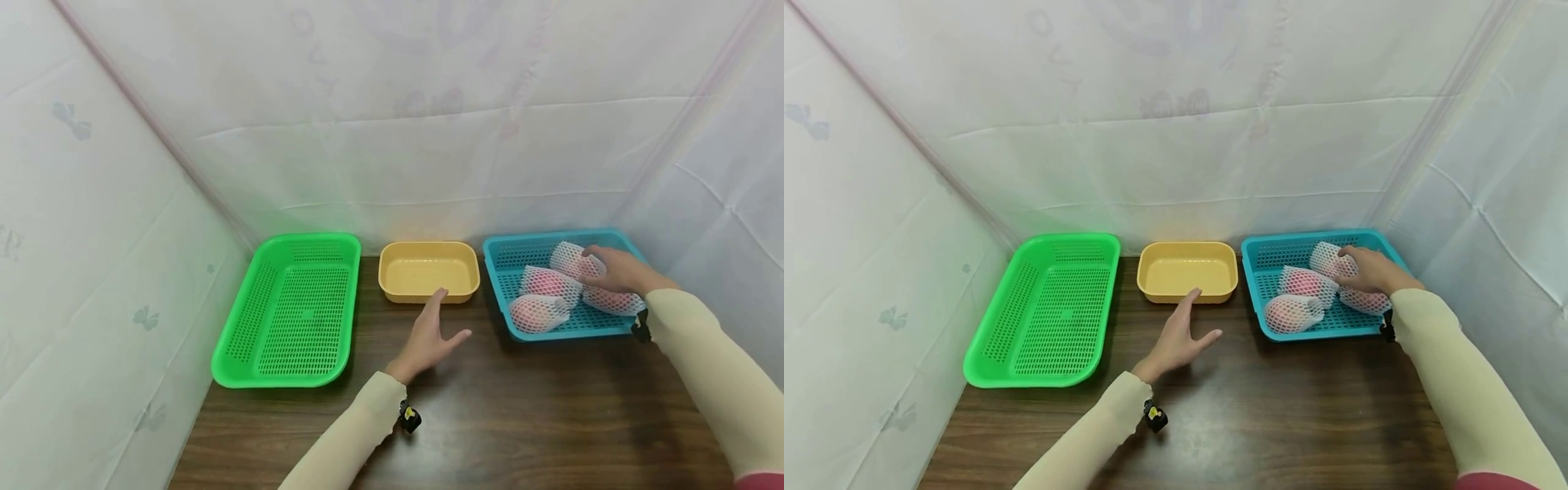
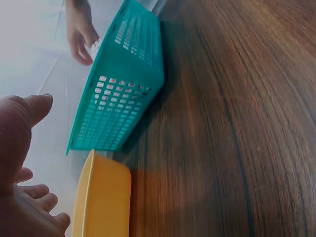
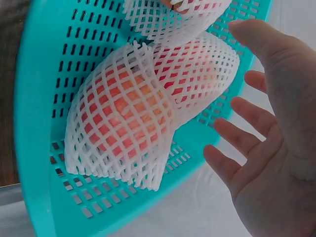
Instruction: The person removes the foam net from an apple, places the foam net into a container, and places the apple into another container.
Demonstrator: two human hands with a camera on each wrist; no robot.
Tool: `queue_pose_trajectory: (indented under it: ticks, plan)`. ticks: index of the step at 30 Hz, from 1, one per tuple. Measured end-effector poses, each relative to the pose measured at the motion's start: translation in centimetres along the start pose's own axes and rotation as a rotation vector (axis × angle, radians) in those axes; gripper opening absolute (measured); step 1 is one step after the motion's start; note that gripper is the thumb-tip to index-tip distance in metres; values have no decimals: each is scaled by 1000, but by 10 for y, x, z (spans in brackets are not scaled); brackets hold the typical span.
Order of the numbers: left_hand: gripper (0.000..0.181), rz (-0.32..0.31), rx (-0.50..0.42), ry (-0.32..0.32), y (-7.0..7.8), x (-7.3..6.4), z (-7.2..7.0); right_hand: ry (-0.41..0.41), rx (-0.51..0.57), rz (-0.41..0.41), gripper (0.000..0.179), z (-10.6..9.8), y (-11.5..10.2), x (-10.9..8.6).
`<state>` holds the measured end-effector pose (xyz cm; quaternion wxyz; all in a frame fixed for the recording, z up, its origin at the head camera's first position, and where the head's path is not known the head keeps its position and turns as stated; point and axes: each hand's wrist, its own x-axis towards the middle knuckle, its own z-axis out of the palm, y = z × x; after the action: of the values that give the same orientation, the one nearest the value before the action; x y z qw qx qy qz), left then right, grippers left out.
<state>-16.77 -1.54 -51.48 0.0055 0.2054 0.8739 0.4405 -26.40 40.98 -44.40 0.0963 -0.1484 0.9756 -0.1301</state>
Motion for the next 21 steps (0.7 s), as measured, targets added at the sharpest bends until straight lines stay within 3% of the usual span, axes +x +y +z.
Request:
queue_pose_trajectory:
  ticks: [16, 21]
  plan:
    - [89, 42, 7, -79, 19, 8, 24, -83, -3, 96, 74, -4, 9, 13]
    - [89, 29, -13, -127, 28, 12, 33, -106, -6, 123, 76, -5, 12, 15]
